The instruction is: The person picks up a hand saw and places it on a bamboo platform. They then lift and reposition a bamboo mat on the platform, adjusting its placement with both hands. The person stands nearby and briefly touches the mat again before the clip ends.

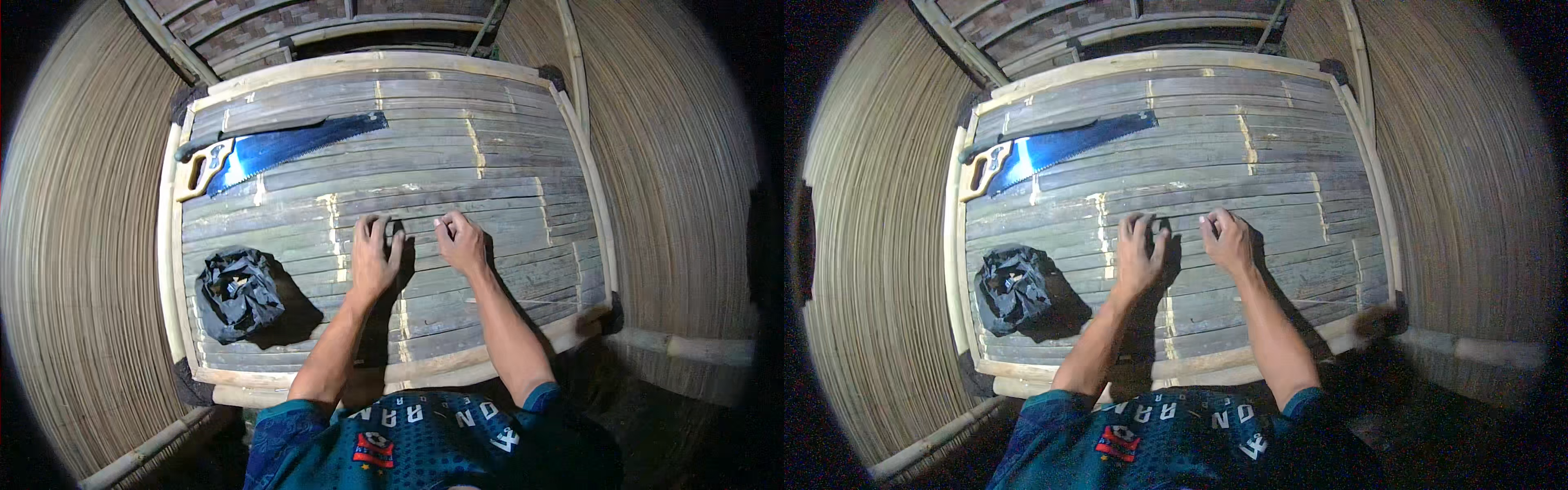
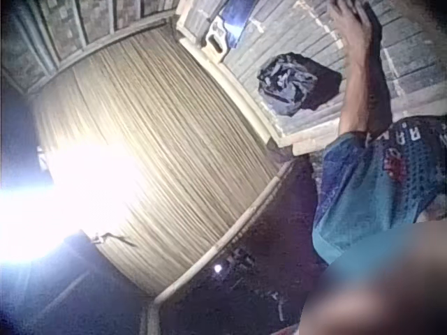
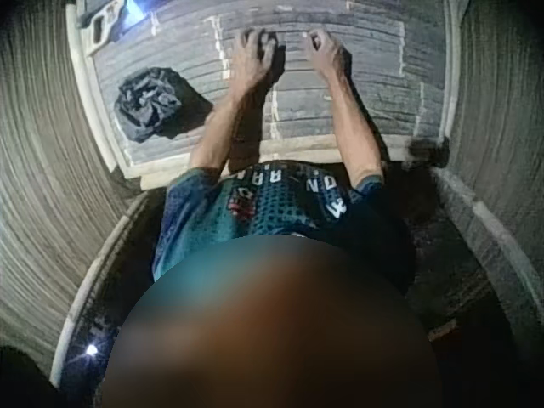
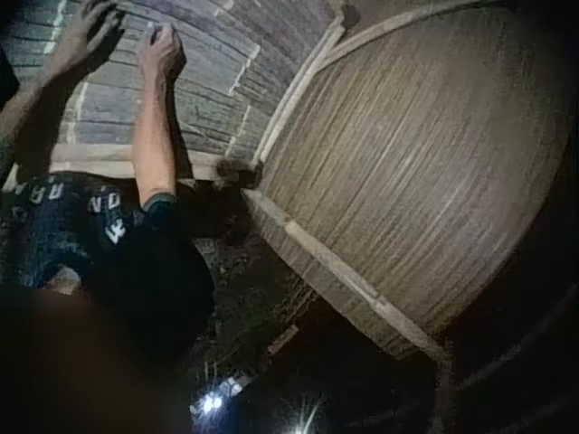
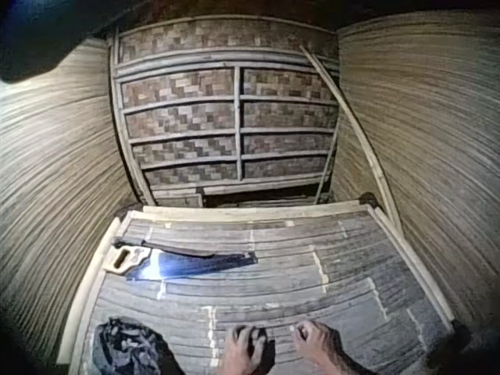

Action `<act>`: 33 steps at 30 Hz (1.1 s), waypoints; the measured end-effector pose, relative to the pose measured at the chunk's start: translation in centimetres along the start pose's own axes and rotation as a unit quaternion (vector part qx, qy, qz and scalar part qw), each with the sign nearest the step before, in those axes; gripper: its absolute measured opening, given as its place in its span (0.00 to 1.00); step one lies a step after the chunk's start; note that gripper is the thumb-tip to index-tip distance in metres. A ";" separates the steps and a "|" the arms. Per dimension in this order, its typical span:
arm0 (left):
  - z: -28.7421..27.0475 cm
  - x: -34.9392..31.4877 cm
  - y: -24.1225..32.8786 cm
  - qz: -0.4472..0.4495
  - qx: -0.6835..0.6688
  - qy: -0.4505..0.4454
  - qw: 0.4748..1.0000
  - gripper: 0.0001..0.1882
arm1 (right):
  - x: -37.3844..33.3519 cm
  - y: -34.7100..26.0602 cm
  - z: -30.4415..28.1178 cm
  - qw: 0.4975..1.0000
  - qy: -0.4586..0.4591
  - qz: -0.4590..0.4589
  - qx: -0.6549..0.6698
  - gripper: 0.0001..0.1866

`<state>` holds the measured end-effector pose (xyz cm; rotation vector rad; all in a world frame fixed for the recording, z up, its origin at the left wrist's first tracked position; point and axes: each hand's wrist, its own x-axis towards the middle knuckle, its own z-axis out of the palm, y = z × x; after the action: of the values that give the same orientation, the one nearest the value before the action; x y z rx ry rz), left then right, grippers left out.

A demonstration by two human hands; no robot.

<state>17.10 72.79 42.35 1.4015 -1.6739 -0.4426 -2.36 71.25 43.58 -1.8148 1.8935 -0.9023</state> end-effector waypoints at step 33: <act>-0.9 -3.7 -0.1 -0.024 0.199 -0.060 0.978 0.35 | -3.8 0.7 3.9 0.976 0.050 -0.154 -0.148 0.10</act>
<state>17.76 76.38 41.36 1.7350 -1.9030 -0.2284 0.06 74.17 39.65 -2.3301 1.9237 -0.8566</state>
